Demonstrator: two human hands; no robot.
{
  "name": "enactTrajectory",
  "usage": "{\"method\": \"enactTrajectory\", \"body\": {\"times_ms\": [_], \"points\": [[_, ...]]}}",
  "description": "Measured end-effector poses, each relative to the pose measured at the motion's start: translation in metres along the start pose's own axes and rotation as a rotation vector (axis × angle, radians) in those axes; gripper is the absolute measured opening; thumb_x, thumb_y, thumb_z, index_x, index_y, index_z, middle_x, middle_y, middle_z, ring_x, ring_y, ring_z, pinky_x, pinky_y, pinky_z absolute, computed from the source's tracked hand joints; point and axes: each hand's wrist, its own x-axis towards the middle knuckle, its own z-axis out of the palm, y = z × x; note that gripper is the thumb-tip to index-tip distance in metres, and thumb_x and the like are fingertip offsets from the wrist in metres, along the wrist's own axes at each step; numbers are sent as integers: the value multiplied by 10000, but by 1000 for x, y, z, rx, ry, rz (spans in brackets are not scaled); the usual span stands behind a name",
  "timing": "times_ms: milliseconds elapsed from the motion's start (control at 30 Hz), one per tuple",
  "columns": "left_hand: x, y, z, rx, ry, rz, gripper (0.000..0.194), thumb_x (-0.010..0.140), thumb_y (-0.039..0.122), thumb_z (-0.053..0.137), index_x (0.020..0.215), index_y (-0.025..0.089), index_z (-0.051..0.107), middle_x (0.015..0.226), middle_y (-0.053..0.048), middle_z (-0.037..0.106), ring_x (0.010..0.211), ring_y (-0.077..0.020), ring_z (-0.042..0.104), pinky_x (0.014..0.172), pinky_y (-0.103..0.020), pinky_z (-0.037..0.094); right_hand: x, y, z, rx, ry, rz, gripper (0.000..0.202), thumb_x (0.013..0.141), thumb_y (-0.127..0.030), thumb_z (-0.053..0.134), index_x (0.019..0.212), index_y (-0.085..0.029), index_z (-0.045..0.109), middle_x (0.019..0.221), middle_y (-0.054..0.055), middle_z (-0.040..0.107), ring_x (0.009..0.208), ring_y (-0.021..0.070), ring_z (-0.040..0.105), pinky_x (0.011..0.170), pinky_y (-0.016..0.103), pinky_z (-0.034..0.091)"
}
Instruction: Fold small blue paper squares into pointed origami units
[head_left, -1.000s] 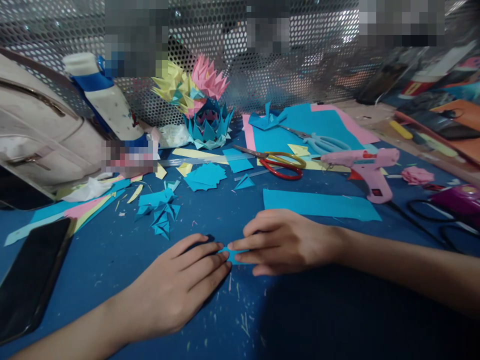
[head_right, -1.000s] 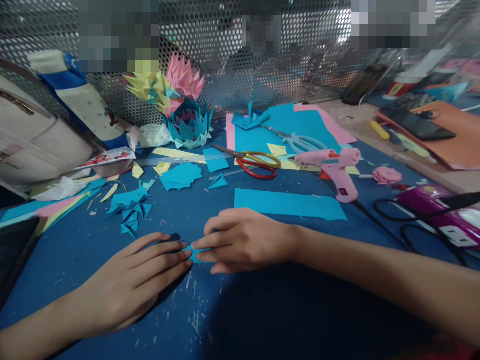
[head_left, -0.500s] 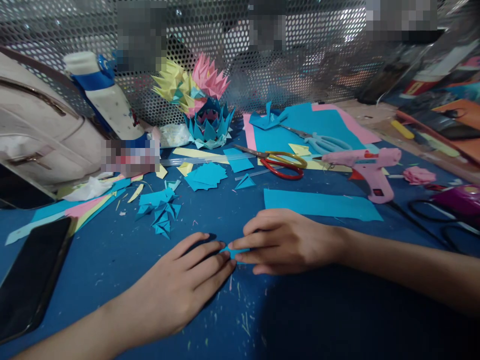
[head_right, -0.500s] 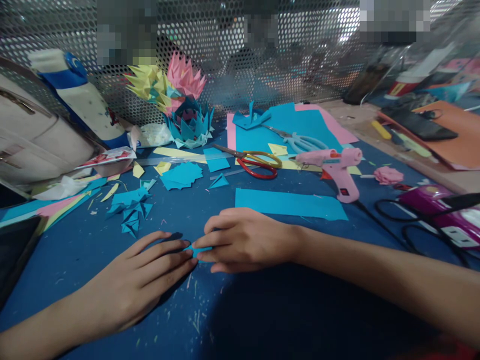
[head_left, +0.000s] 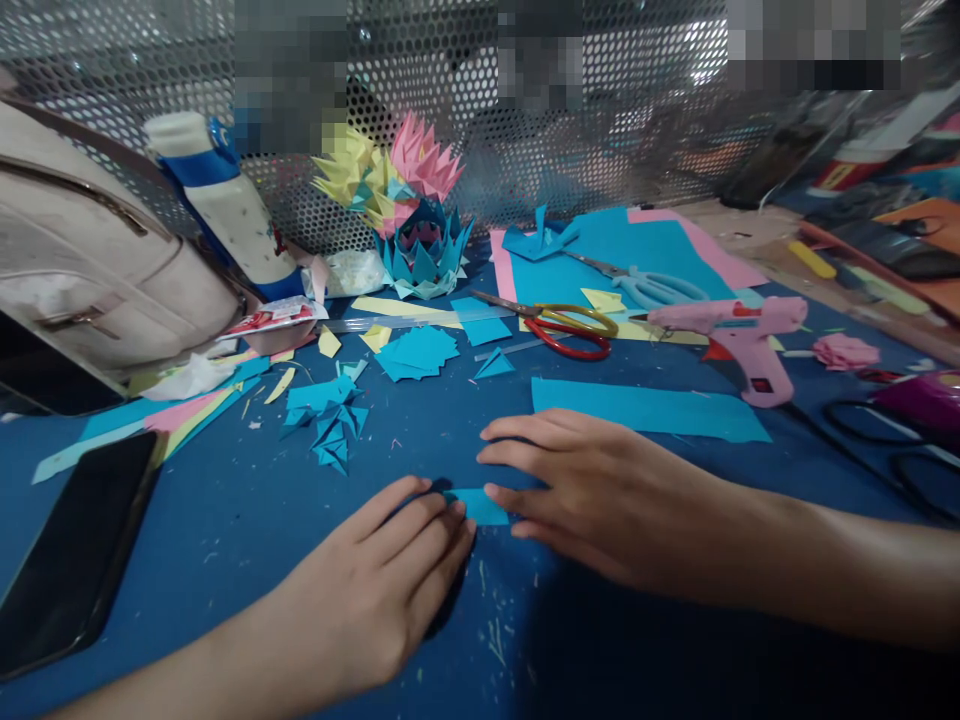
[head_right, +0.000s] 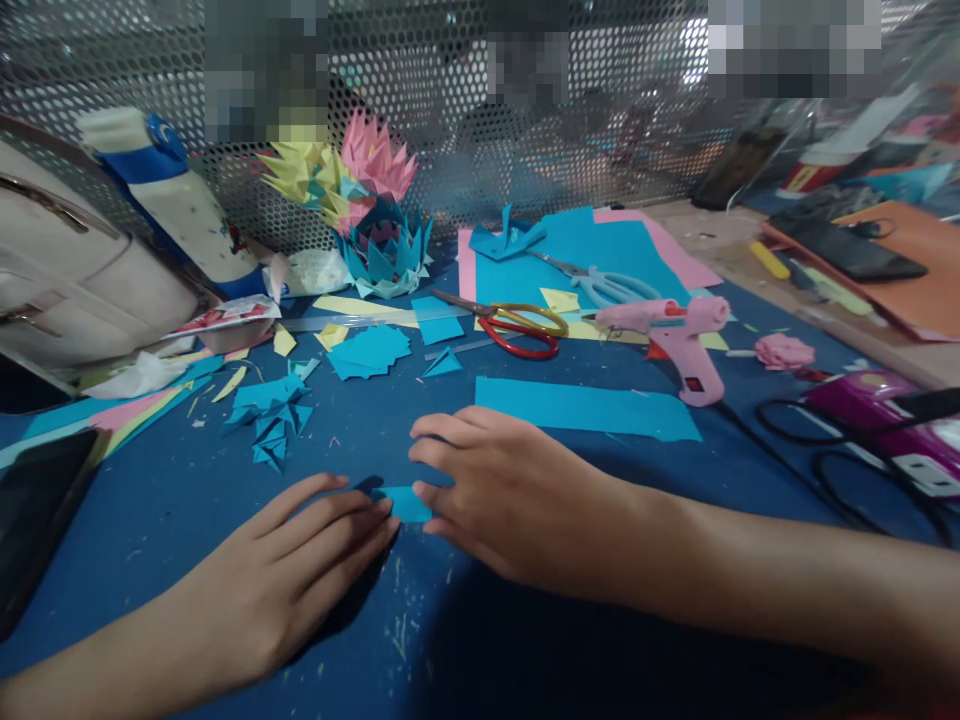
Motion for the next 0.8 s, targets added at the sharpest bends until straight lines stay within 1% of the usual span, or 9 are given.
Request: {"method": "enactTrajectory", "body": {"times_ms": [100, 200, 300, 433, 533, 633, 733, 800], "points": [[1, 1, -1, 17, 19, 13, 388, 1048, 128, 319, 1255, 36, 633, 1193, -134, 681, 1118, -272, 592, 1075, -462, 365, -2, 0, -7, 28, -62, 18, 225, 978, -331, 538, 956, -204, 723, 1167, 80, 671, 1210, 282, 535, 986, 470, 468], [2, 2, -2, 22, 25, 6, 395, 1046, 122, 311, 1234, 35, 648, 1152, -126, 700, 1084, -269, 606, 1072, -451, 361, 0, 3, -10, 152, -98, 61, 245, 1004, -307, 496, 1047, -201, 713, 1233, 65, 657, 1229, 253, 529, 1016, 454, 459], [4, 4, -3, 61, 19, 11, 401, 1031, 106, 311, 1231, 26, 649, 1150, -135, 699, 1031, -274, 617, 1041, -447, 372, 4, 8, -7, 211, -113, 47, 278, 1024, -315, 466, 1103, -198, 705, 1306, 72, 628, 1271, 261, 504, 1041, 476, 437], [5, 8, -2, 109, 16, 20, 394, 1006, 88, 327, 1190, 25, 670, 1107, -138, 705, 953, -272, 620, 998, -449, 375, 7, 10, 5, 166, -84, -15, 304, 1021, -378, 478, 1208, -236, 672, 1360, 79, 593, 1308, 281, 472, 1010, 488, 454], [6, 10, -1, 126, 14, 20, 402, 1006, 96, 317, 1181, 21, 671, 1106, -143, 703, 961, -281, 615, 999, -452, 355, 10, 8, 16, 153, -69, -34, 382, 1005, -426, 505, 1317, -231, 604, 1394, 95, 561, 1341, 292, 438, 993, 476, 469], [6, 10, -1, 140, 11, 26, 397, 1001, 94, 323, 1194, 17, 661, 1126, -154, 698, 1012, -299, 609, 1016, -456, 339, 13, 5, 25, 163, -41, -46, 450, 988, -449, 534, 1368, -209, 562, 1446, 110, 514, 1377, 299, 397, 1018, 475, 450], [4, 9, 0, 130, 17, 26, 395, 1004, 99, 318, 1195, 20, 655, 1110, -158, 701, 1034, -306, 602, 1020, -457, 340, 14, 4, 24, 157, -11, -57, 451, 994, -436, 527, 1372, -192, 561, 1454, 118, 506, 1387, 297, 385, 1025, 463, 437], [2, 7, 0, 85, 36, 23, 392, 1007, 96, 311, 1197, 20, 646, 1074, -151, 705, 989, -291, 599, 999, -450, 355, 14, 6, 18, 129, 2, -56, 388, 1009, -420, 502, 1302, -197, 624, 1408, 118, 550, 1372, 294, 401, 1006, 454, 439]]}}
